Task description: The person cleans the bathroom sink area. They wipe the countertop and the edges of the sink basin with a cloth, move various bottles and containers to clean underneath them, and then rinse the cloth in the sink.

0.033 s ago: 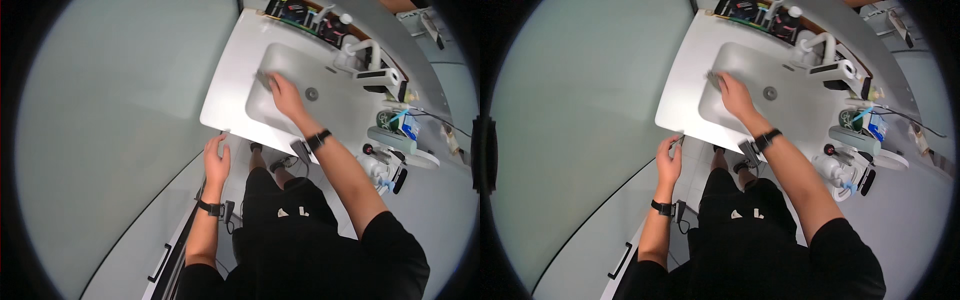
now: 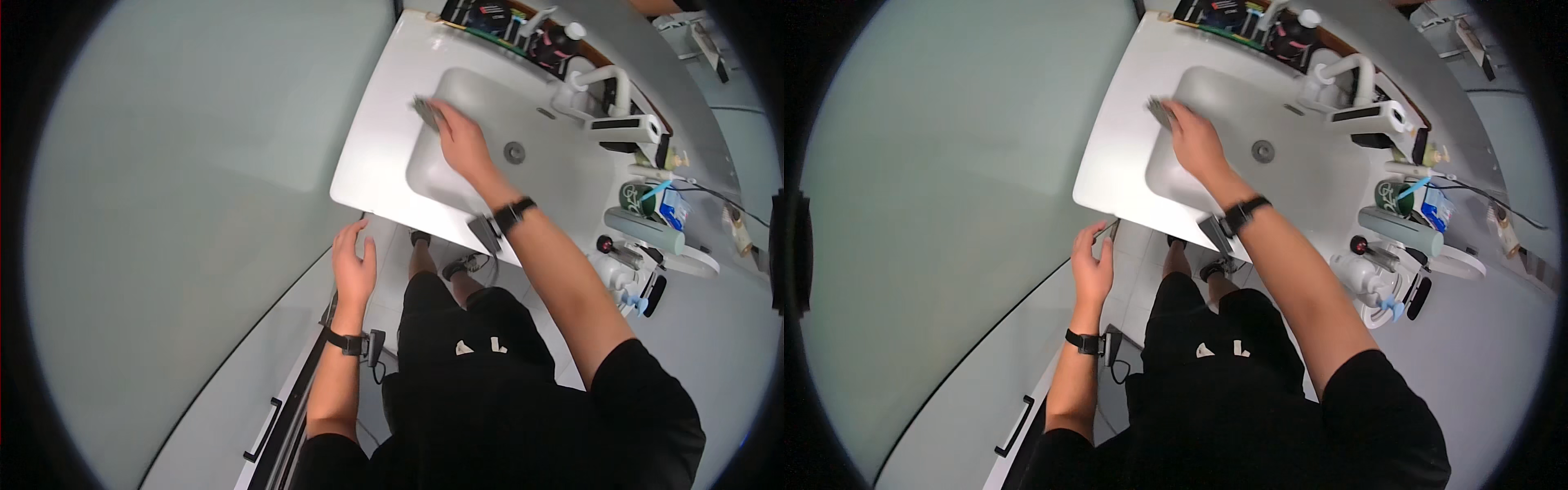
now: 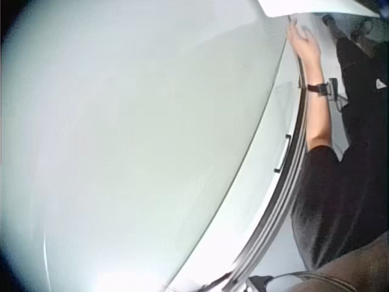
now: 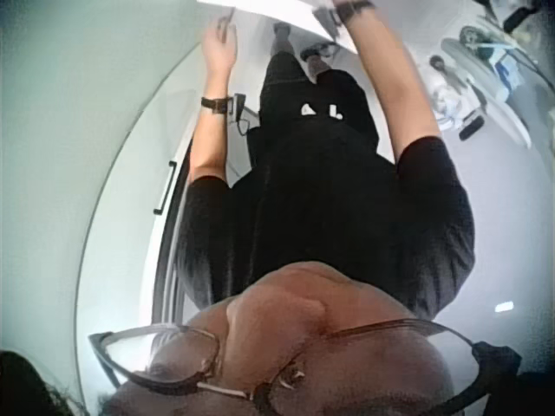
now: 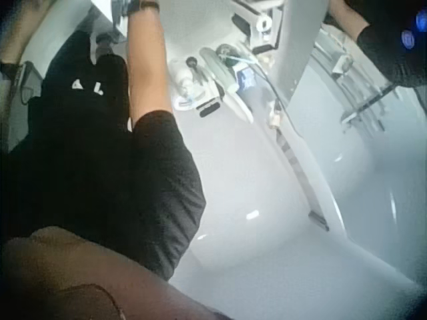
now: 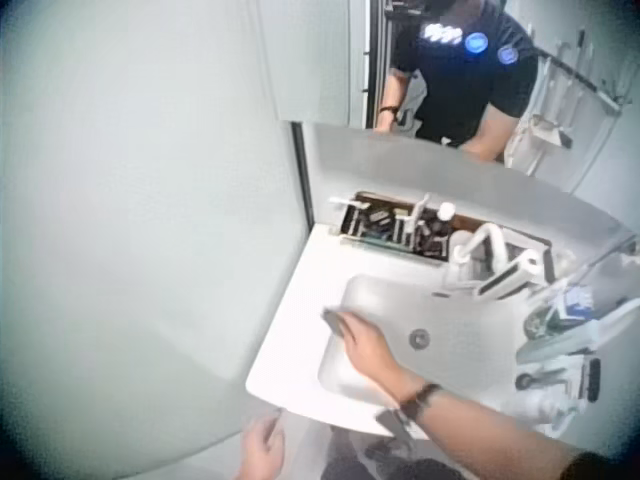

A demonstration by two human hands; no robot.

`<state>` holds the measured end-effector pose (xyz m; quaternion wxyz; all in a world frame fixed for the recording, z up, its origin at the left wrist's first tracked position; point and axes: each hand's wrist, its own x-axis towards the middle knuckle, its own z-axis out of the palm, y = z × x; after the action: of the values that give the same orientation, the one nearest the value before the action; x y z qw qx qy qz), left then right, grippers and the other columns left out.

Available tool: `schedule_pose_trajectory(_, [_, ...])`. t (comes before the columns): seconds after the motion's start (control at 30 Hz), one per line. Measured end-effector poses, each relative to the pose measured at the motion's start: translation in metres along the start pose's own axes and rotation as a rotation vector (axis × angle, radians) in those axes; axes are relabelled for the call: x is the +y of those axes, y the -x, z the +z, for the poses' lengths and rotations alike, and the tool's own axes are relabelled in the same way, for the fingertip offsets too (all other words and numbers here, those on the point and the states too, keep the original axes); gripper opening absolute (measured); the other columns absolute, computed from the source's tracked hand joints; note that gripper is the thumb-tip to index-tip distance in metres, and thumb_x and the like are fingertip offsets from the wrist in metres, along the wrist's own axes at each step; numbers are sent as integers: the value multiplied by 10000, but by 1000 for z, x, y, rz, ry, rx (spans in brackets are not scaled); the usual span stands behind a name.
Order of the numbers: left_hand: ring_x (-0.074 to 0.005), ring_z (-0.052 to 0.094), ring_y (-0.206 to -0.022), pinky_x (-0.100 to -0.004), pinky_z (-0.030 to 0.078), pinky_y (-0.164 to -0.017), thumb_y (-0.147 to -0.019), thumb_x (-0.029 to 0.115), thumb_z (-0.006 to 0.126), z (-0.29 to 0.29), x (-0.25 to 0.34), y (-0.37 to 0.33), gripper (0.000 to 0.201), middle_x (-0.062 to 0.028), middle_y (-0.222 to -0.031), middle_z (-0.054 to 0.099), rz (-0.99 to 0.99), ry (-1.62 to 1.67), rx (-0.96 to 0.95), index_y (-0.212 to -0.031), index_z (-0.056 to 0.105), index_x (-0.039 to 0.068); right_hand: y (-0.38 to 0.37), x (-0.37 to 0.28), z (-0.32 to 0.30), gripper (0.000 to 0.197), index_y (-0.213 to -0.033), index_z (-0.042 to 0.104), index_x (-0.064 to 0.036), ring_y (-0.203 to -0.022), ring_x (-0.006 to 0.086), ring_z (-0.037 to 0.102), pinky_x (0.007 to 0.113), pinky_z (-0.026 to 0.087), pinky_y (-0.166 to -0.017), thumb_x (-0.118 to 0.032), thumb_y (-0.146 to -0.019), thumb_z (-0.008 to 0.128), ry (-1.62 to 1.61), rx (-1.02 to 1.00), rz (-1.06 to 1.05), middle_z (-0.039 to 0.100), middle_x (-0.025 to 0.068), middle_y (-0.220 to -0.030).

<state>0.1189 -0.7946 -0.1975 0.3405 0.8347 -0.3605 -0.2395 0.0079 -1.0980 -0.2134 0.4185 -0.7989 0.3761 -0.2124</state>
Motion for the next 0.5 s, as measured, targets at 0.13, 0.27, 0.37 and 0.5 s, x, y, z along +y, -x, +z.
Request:
schedule_pose_trajectory(0.13, [-392,619,-1262,-450,475,-1113,-998,54,645,8,0,-13,322,-194,-1317,682,54,-23,27,-1316,677,13,-67,49,72,490,-1510,576,-52,-1494,344,509,467,389,-1265,-32,-1033,467,359,31,-277,550,185,-1595])
schedule_pose_trajectory(0.27, [-418,563,-1335,-476,434,-1160,-992,50,644,1,-23,-14,383,-206,-1392,640,26,-26,23,-1374,652,22,3,6,134,539,-1597,489,-47,-1545,312,453,447,328,-1312,-98,-1061,489,415,-285,-416,472,142,-1678])
schedule_pose_trajectory(0.37, [-425,538,-1364,-487,419,-1177,-987,45,646,9,-28,-22,425,-209,-1433,616,34,-31,-7,-1411,643,32,14,20,128,523,-1599,497,-77,-1529,308,470,445,341,-1304,-151,-1081,504,350,-408,-545,486,132,-1668])
schedule_pose_trajectory(0.5, [-419,535,-1377,-489,418,-1185,-983,36,647,11,-14,-34,459,-209,-1482,586,74,-37,-59,-1442,640,46,-77,40,102,479,-1576,492,-43,-1509,331,483,431,359,-1295,-106,-1111,400,519,-50,-263,509,144,-1642])
